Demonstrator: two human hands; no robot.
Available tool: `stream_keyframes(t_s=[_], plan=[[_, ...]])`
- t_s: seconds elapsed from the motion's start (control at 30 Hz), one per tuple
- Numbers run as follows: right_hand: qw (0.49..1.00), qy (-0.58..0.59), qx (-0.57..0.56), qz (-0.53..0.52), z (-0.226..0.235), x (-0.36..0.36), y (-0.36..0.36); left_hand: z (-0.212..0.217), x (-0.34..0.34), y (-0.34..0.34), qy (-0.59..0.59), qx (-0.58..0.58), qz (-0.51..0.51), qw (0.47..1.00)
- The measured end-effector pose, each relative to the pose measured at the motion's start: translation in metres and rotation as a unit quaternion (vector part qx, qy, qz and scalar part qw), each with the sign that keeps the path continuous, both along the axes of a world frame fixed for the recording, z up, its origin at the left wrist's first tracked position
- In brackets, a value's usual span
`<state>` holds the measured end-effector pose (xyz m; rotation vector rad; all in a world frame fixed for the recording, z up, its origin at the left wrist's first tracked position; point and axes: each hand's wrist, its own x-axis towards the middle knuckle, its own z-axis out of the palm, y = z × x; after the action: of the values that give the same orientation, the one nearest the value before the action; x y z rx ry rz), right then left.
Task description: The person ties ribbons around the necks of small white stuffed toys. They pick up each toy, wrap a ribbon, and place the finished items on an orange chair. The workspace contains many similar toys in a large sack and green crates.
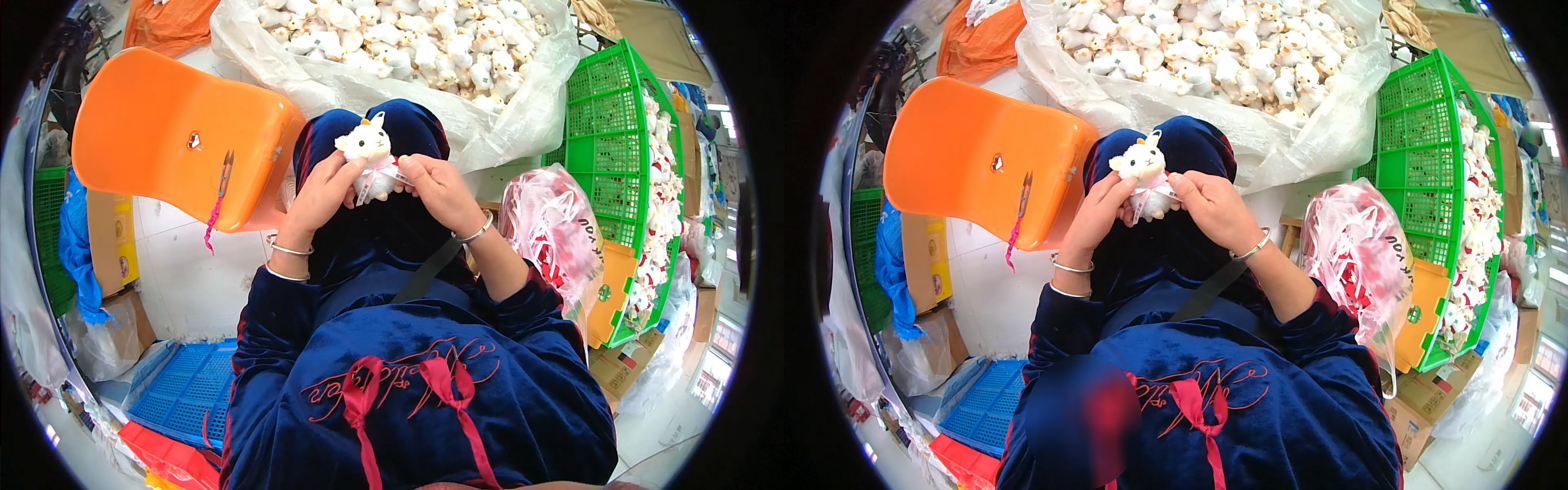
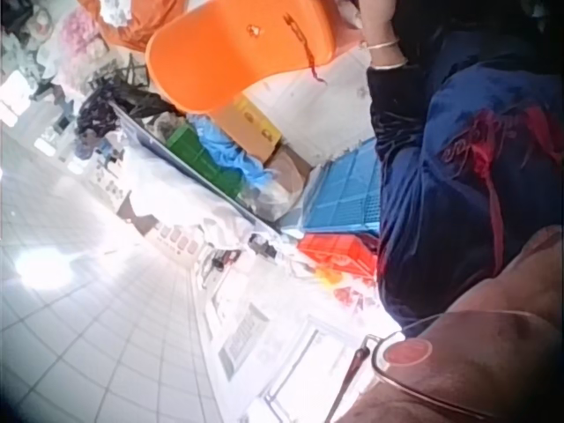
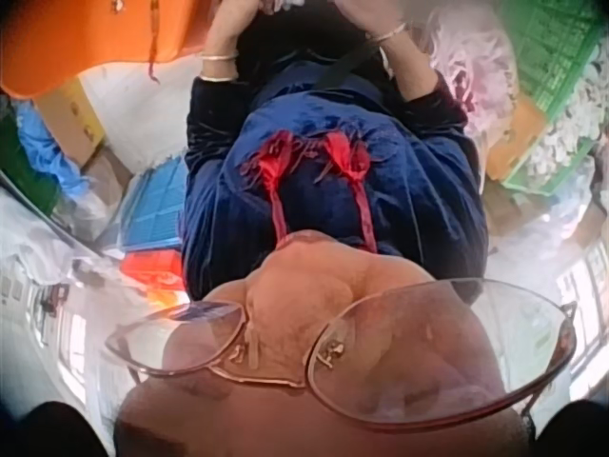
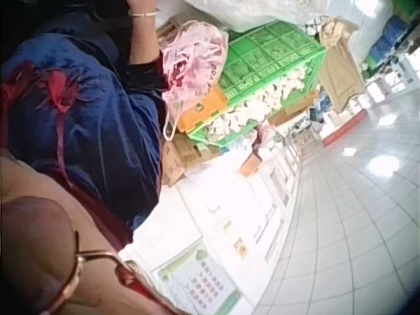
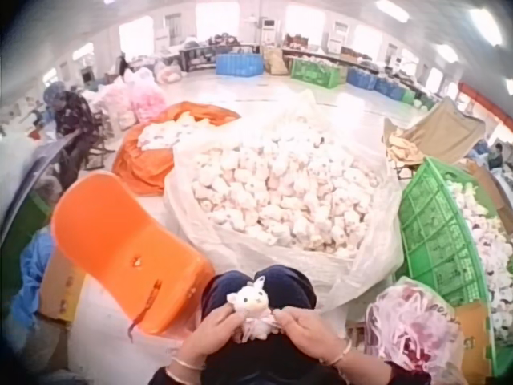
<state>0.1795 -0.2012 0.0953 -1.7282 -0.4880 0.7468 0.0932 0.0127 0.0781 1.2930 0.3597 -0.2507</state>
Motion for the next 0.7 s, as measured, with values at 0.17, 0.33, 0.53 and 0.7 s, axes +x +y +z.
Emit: stream_keyframes(t_s=[0.17, 0.33, 0.53, 0.7], plan=[[0.995, -0.079, -0.056, 0.014, 0.005, -0.007, 0.005, 0.013, 0.002, -0.023, -0.006, 0.165, 0.063, 0.984], [0.989, -0.131, -0.058, 0.032, 0.004, -0.005, 0.003, -0.001, 0.006, -0.026, -0.033, 0.199, 0.081, 0.976], [0.989, -0.141, -0.031, -0.020, 0.001, -0.006, 0.003, -0.005, 0.008, -0.023, -0.028, 0.110, 0.106, 0.988], [0.993, -0.109, -0.024, -0.032, 0.022, 0.004, -0.013, 0.022, 0.013, -0.042, -0.079, 0.029, 0.063, 0.994]])
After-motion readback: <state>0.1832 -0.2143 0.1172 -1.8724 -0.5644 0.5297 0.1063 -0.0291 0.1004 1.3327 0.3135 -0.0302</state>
